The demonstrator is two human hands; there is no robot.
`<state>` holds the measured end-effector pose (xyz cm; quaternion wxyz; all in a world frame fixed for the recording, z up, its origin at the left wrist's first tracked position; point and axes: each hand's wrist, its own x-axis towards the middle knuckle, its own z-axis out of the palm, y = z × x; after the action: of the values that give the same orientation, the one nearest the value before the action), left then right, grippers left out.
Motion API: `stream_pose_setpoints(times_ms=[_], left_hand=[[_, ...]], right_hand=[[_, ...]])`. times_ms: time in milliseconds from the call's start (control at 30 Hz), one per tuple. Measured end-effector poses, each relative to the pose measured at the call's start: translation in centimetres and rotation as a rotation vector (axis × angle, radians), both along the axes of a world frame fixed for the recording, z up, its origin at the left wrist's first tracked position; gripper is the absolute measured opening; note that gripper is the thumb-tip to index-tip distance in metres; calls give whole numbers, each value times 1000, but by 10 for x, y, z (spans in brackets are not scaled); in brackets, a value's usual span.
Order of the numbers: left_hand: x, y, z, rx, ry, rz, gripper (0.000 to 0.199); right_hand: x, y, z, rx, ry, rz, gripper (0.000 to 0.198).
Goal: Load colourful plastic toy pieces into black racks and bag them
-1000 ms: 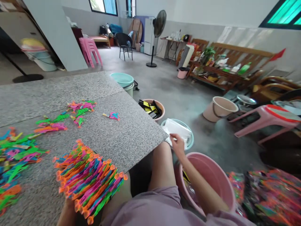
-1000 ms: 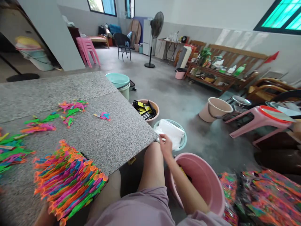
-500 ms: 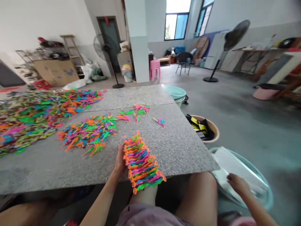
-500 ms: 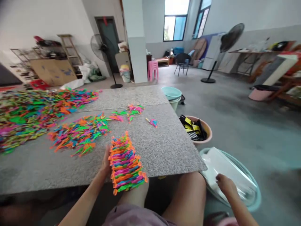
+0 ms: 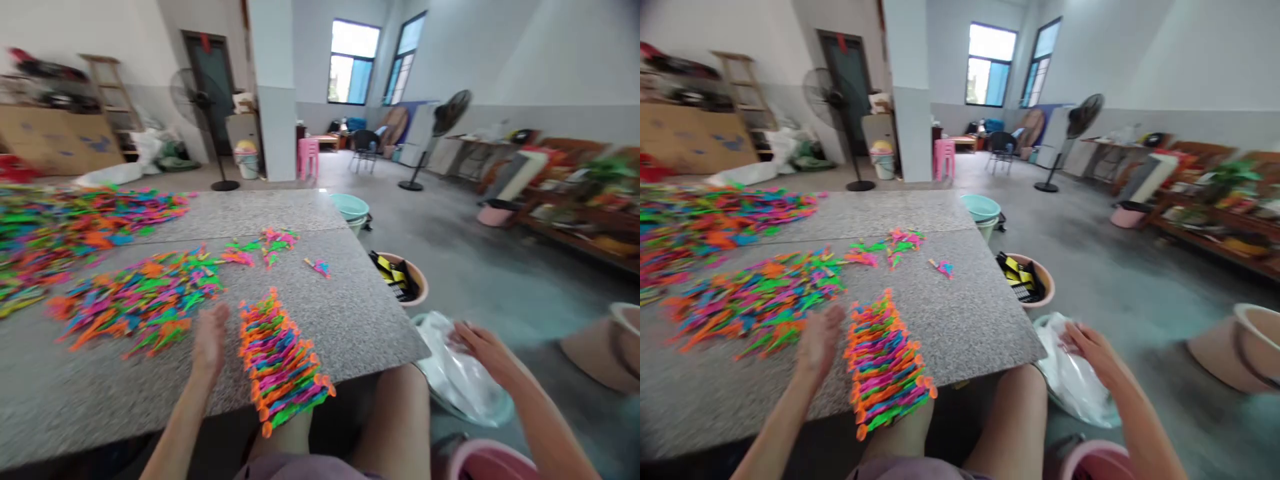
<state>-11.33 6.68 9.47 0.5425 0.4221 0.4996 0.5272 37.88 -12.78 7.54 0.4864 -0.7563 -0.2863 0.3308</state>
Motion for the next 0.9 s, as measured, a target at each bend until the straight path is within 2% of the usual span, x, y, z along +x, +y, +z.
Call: stream_pose_setpoints(times_ms=[33, 100, 133, 167, 200, 233, 267, 333, 400, 500, 567, 600, 633, 700, 800, 833, 900], left_hand=[[3, 1, 14, 87, 6, 86, 60], [20, -4, 43, 237, 39, 104, 54], [33, -11, 57, 326, 169, -22, 50], [49, -19, 69, 373, 274, -220, 44], [66, -27, 78, 401, 325, -398, 41], [82, -34, 84, 420, 326, -497, 42], [96, -37, 86, 430, 312, -550, 43], [112, -33, 82, 403, 271, -594, 27], [111, -22, 73, 374, 240, -554, 29], [93, -4, 64, 339, 182, -475, 32], [82, 6, 64, 336, 153, -445, 31], [78, 10, 66, 343, 149, -431, 30], [74, 15, 69, 356, 153, -417, 29], [66, 25, 77, 396, 187, -382, 25], [46, 43, 86, 486, 299, -309, 12], [36, 50, 86, 515, 347, -280, 11], [16, 61, 79, 549, 448, -213, 13]], right_hand=[[-22, 10, 22, 130, 66, -22, 44], [-75, 39, 54, 343, 119, 3, 45], [-103, 56, 64, 407, 121, 60, 41], [-131, 72, 70, 439, 133, 131, 38], [-158, 87, 73, 464, 164, 190, 38], [-181, 100, 75, 482, 202, 261, 40], [-201, 109, 75, 491, 247, 324, 42], [-222, 120, 76, 506, 347, 395, 45], [-222, 121, 77, 544, 456, 375, 46], [-199, 113, 76, 585, 536, 374, 46], [-188, 112, 73, 545, 415, 473, 45], [-185, 116, 70, 517, 279, 514, 44], [-185, 123, 68, 496, 105, 520, 44], [-189, 146, 66, 501, -288, 426, 45], [-205, 195, 67, 642, -719, 264, 38], [-212, 211, 67, 698, -800, 280, 33], [-231, 239, 60, 751, -881, 409, 23]])
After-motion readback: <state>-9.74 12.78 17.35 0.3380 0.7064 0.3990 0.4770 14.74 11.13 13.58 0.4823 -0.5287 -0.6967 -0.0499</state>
